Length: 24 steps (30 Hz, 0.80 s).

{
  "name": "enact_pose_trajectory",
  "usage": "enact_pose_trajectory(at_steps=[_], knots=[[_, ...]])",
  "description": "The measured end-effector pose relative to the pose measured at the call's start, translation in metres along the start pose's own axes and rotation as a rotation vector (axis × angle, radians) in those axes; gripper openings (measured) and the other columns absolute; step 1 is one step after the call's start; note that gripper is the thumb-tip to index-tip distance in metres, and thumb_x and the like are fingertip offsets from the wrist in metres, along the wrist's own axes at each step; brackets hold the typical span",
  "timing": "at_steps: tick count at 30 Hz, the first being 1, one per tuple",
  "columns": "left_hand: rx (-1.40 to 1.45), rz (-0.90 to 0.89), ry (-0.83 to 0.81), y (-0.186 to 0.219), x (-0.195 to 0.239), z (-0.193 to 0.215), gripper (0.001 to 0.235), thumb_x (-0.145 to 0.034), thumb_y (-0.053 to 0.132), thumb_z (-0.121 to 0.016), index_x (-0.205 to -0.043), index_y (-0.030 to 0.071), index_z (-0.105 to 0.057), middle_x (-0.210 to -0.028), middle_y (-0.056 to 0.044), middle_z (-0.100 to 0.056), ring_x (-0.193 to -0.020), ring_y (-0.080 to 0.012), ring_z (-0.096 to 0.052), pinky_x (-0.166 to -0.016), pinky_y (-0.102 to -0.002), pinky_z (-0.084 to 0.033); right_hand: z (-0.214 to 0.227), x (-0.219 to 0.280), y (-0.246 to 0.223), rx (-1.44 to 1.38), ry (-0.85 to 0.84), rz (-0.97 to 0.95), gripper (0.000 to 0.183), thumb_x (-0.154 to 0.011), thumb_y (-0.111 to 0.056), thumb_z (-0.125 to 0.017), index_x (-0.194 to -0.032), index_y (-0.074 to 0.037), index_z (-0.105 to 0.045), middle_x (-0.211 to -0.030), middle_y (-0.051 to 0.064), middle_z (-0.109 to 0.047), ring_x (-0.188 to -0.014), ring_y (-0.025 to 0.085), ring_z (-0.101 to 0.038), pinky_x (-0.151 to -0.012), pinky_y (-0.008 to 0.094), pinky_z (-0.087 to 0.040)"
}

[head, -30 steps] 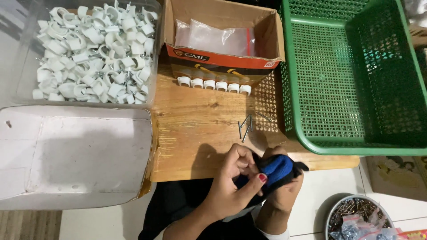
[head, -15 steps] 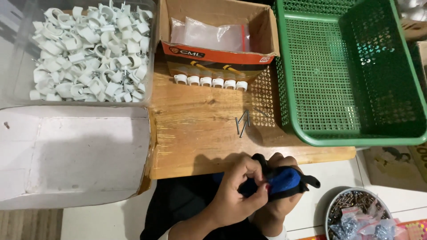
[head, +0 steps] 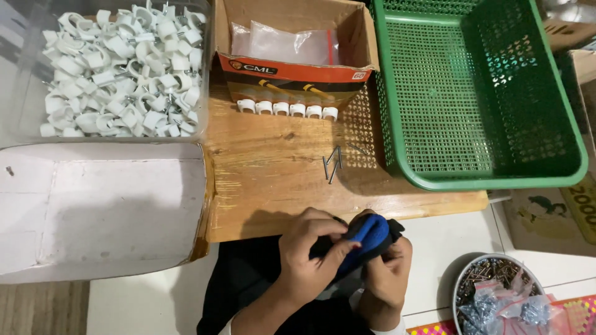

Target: Manually assembling plastic cable clips by inserting metal nails into them one by one.

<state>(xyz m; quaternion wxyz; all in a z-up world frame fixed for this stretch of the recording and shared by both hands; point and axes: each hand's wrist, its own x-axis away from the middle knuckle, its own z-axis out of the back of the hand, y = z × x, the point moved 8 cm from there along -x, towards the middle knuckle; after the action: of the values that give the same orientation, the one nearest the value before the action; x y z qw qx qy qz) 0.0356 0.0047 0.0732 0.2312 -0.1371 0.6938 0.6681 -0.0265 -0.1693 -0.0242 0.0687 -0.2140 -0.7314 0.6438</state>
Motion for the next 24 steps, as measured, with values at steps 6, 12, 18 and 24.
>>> enact_pose_trajectory(at_steps=[6, 12, 18, 24], knots=[[-0.252, -0.148, 0.040, 0.008, 0.005, -0.013, 0.026, -0.080, 0.002, -0.082, -0.100, 0.012, -0.068, -0.097, -0.005, -0.062, -0.084, -0.0192, -0.059, -0.073, -0.030, -0.051, -0.029, -0.010, -0.010, -0.206, -0.006, -0.080, 0.024, -0.092, -0.002, -0.058, -0.112, 0.009, -0.064, -0.107, 0.016, -0.068, -0.088, 0.017, -0.061, -0.081, 0.025, -0.050], [-0.178, -0.150, 0.014, -0.003, 0.013, -0.020, 0.023, -0.083, -0.005, -0.075, -0.100, 0.010, -0.074, -0.102, -0.007, -0.056, -0.081, -0.0173, -0.058, -0.071, -0.027, -0.053, -0.027, -0.012, 0.007, -0.287, 0.015, -0.010, 0.010, -0.097, -0.002, -0.051, -0.094, -0.001, -0.060, -0.094, 0.006, -0.062, -0.076, 0.008, -0.050, -0.068, 0.019, -0.041], [-0.233, -0.117, 0.076, 0.003, 0.001, -0.011, 0.029, -0.084, -0.005, -0.077, -0.111, 0.007, -0.074, -0.105, -0.009, -0.055, -0.080, -0.0143, -0.057, -0.067, -0.023, -0.052, -0.021, -0.018, 0.005, 0.118, -0.045, -0.024, 0.020, -0.101, -0.004, -0.052, -0.117, 0.004, -0.062, -0.106, 0.010, -0.069, -0.090, 0.013, -0.059, -0.084, 0.024, -0.048], [-0.157, -0.081, 0.053, -0.005, -0.003, -0.005, 0.029, -0.084, -0.004, -0.074, -0.110, 0.006, -0.075, -0.108, -0.009, -0.058, -0.087, -0.0168, -0.061, -0.073, -0.025, -0.056, -0.018, -0.015, 0.010, 0.012, -0.129, -0.026, 0.020, -0.093, 0.004, -0.061, -0.111, 0.005, -0.067, -0.100, 0.011, -0.073, -0.085, 0.012, -0.062, -0.079, 0.022, -0.050]])
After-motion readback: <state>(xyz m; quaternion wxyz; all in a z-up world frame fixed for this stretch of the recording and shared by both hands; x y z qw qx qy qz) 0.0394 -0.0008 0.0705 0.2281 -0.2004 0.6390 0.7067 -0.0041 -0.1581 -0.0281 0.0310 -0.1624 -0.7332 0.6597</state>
